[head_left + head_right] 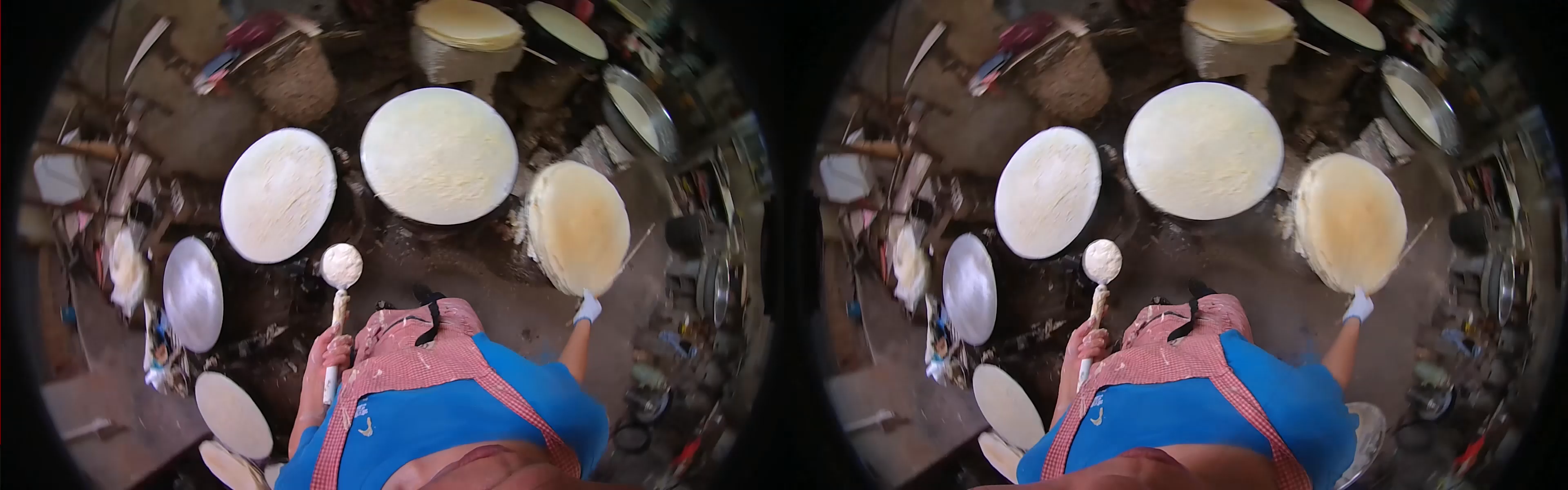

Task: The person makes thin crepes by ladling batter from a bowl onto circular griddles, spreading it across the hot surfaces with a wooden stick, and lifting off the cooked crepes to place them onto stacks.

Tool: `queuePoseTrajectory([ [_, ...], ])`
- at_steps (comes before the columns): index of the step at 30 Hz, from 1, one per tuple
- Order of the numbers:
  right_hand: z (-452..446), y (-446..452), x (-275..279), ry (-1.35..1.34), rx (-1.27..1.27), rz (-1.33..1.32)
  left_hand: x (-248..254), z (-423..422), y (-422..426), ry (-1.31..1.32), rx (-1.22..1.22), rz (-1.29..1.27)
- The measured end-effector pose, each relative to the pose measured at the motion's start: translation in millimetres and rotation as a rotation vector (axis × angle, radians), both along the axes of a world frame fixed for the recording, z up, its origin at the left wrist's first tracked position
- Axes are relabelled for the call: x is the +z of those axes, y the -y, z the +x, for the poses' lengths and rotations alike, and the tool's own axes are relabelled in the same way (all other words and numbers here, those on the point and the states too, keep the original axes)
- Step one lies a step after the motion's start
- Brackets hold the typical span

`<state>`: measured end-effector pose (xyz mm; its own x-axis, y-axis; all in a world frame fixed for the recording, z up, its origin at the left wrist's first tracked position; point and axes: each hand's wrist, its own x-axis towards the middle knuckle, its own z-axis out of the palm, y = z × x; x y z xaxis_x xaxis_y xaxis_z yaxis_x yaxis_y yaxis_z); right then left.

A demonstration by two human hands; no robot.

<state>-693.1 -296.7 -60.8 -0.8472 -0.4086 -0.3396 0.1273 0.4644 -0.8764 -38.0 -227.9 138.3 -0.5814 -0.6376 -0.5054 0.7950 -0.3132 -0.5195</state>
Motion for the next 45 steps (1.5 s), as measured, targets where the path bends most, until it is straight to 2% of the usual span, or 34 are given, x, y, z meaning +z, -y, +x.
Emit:
queuePoseTrajectory([
  [1, 34.8, -0.7, 38.4, -0.608, 0.076, 0.283, -5.0, 1.2, -8.3, -0.007, 0.022, 0.018],
  [2, 52.7, 0.3, 64.1, -0.744, 0.108, 0.554, -11.6, 4.6, -19.0, 0.0, 0.104, 0.019],
  [3, 67.6, 4.3, 75.8, -0.832, 0.106, 0.577, -19.0, 7.4, -29.4, 0.006, 0.099, 0.004],
  [4, 84.8, 12.6, 84.3, -0.911, 0.145, 0.556, -22.0, 9.9, -38.4, 0.016, 0.098, -0.012],
  [5, 118.4, 28.7, 92.3, -0.836, 0.231, 0.58, -22.6, 18.8, -46.0, 0.027, 0.192, -0.006],
  [7, 186.5, 59.5, 74.5, -1.056, 0.532, 0.128, -20.9, 24.7, -64.7, 0.081, 0.197, 0.052],
  [9, 315.8, 78.7, 108.7, -0.56, 1.039, 0.087, -34.8, 36.9, -91.4, 0.087, 0.258, 0.054],
  [10, 375.5, 79.4, 118.0, -0.287, 1.2, 0.155, -40.2, 45.7, -104.5, 0.08, 0.25, 0.053],
  [11, 420.1, 78.3, 89.5, -0.244, 1.401, 0.023, -40.6, 53.8, -117.9, 0.078, 0.278, 0.053],
  [12, 481.1, 71.4, 100.4, -0.248, 1.665, 0.109, -45.1, 67.4, -134.3, 0.119, 0.281, 0.056],
  [13, 527.0, 68.5, 86.6, -0.467, 1.917, 0.102, -44.8, 70.0, -147.3, 0.146, 0.285, 0.067],
  [14, 572.6, 64.5, 76.4, -0.52, 2.128, 0.133, -47.0, 74.9, -160.7, 0.139, 0.314, 0.064],
  [17, 686.9, 51.0, 58.0, -0.661, 2.41, 0.078, -45.2, 92.8, -203.5, 0.147, 0.433, 0.066],
  [19, 734.5, 60.2, 15.6, -0.545, 2.316, 0.053, -38.2, 101.3, -223.0, 0.205, 0.461, 0.09],
  [22, 760.1, 69.3, 18.3, 0.015, 2.012, 0.33, -48.6, 107.2, -250.0, 0.244, 0.502, 0.083],
  [23, 760.3, 64.1, 23.1, 0.016, 2.004, 0.337, -46.1, 109.0, -251.8, 0.255, 0.521, 0.071],
  [25, 748.9, 50.4, 32.5, -0.156, 2.099, 0.16, -42.0, 113.1, -253.8, 0.241, 0.507, 0.079],
  [27, 726.5, 39.0, 40.2, -0.204, 2.176, 0.159, -40.9, 110.9, -252.4, 0.417, 0.473, 0.031],
  [29, 694.2, 41.3, 36.2, -0.51, 2.24, 0.05, -26.4, 102.7, -238.7, 0.753, 0.323, 0.045],
  [31, 669.6, 52.1, 56.6, -0.687, 2.266, 0.133, -43.1, 93.8, -236.1, 0.706, 0.315, 0.015],
  [33, 659.4, 77.8, 56.8, -0.782, 2.364, 0.053, -60.3, 82.8, -226.2, 0.688, 0.325, -0.003],
  [35, 666.6, 112.4, 53.6, -0.832, 2.408, -0.042, -96.5, 77.3, -217.5, 0.228, 0.391, -0.037],
  [36, 675.4, 136.9, 52.9, -0.883, 2.421, -0.053, -102.8, 69.6, -208.7, 0.204, 0.4, -0.269],
  [37, 684.9, 160.2, 54.4, -0.936, 2.431, -0.074, -94.7, 60.2, -199.7, 0.211, 0.409, -0.259],
  [39, 695.9, 189.5, 85.9, -0.774, 2.313, -0.238, -73.1, 51.8, -180.0, 0.162, 0.423, -0.147],
  [41, 701.3, 215.0, 104.2, -0.801, 2.016, -0.381, -79.0, 42.8, -183.5, 0.172, 0.449, -0.169],
  [43, 694.2, 216.9, 112.0, -0.623, 1.829, -0.518, -73.8, 36.9, -181.0, 0.008, 0.405, -0.128],
  [44, 688.8, 213.5, 101.5, -0.47, 1.816, -0.449, -79.4, 35.9, -184.1, 0.01, 0.409, -0.167],
  [45, 683.2, 190.3, 115.3, -0.143, 1.806, -0.258, -74.8, 38.7, -183.0, 0.017, 0.411, -0.17],
])
